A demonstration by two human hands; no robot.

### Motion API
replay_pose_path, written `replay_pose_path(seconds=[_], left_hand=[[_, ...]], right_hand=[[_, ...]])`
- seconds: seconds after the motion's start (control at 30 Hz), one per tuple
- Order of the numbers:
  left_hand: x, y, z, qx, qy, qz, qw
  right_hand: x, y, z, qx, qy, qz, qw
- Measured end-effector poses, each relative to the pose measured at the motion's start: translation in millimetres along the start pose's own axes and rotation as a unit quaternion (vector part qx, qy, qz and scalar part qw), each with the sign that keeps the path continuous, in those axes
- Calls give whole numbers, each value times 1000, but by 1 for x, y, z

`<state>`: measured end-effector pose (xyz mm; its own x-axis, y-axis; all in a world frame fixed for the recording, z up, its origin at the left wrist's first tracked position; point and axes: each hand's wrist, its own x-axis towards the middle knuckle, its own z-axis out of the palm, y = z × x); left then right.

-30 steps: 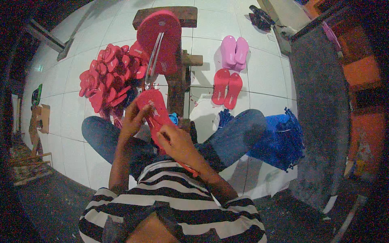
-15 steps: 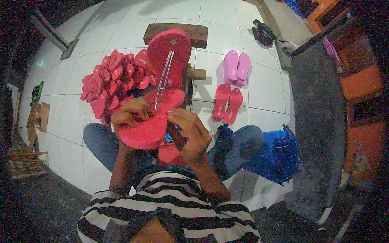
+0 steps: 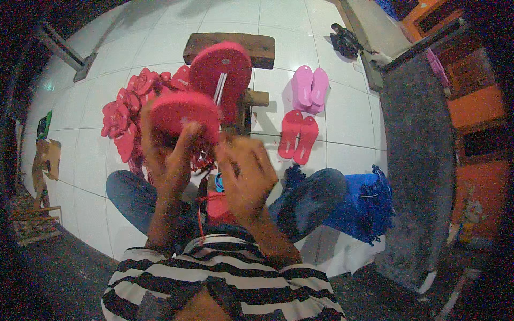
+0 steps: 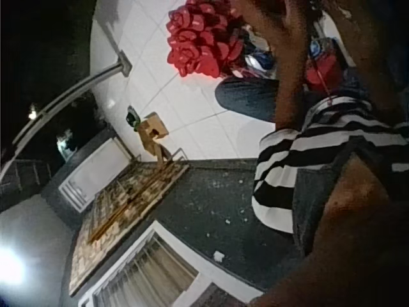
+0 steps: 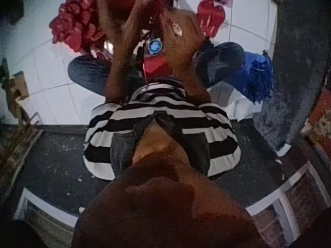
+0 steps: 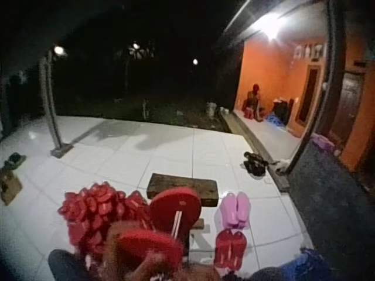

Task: The person inserts straps into flip-flop soles using a small metal stand. The person picks up a sole, positions it over the tool, and pulls the straps through the pre-drilled holes by hand.

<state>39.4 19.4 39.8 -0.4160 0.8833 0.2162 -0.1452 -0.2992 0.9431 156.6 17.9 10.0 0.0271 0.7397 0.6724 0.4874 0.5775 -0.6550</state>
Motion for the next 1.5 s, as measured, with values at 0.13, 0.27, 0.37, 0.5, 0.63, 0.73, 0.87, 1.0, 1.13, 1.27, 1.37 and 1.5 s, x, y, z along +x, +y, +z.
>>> replay_pose_path(seconds=[0.13, 0.27, 0.37, 0.5, 0.63, 0.73, 0.87, 1.0, 1.13, 1.27, 1.37, 1.5], left_hand=[[84, -37, 6, 287, 61, 319, 901], [75, -30, -9, 293, 122, 349, 882], [25, -71, -70, 219, -63, 367, 902], [-20, -55, -77, 389, -338, 357, 779], [-33, -71, -75, 434, -345, 356, 752], [-37, -84, -59, 410, -281, 363, 788], [-46, -99, -24, 359, -147, 326, 862], [-47, -92, -5, 306, -96, 317, 893], [-22, -85, -29, 223, 7, 332, 916], [53, -33, -18, 261, 54, 329, 906], [80, -11, -16, 353, -30, 366, 860], [84, -1, -13, 370, -69, 380, 845]], right_hand=[[43, 31, 39, 8, -10, 100, 995], [40, 41, 49, 31, 30, 121, 992], [-44, 57, 61, 140, -96, 149, 974], [-125, 54, 30, 320, -310, 359, 820], [-108, 64, -21, 221, -326, 441, 806], [-75, 52, -28, 288, -147, 505, 801], [-44, 33, 4, 383, 28, 449, 807], [-26, 20, 15, 264, 23, 292, 919], [-7, 23, 2, 324, -90, 174, 926], [5, 33, -2, 408, -239, 127, 872], [12, 33, -1, 429, -312, 110, 840], [19, 38, 0, 414, -368, 115, 825]])
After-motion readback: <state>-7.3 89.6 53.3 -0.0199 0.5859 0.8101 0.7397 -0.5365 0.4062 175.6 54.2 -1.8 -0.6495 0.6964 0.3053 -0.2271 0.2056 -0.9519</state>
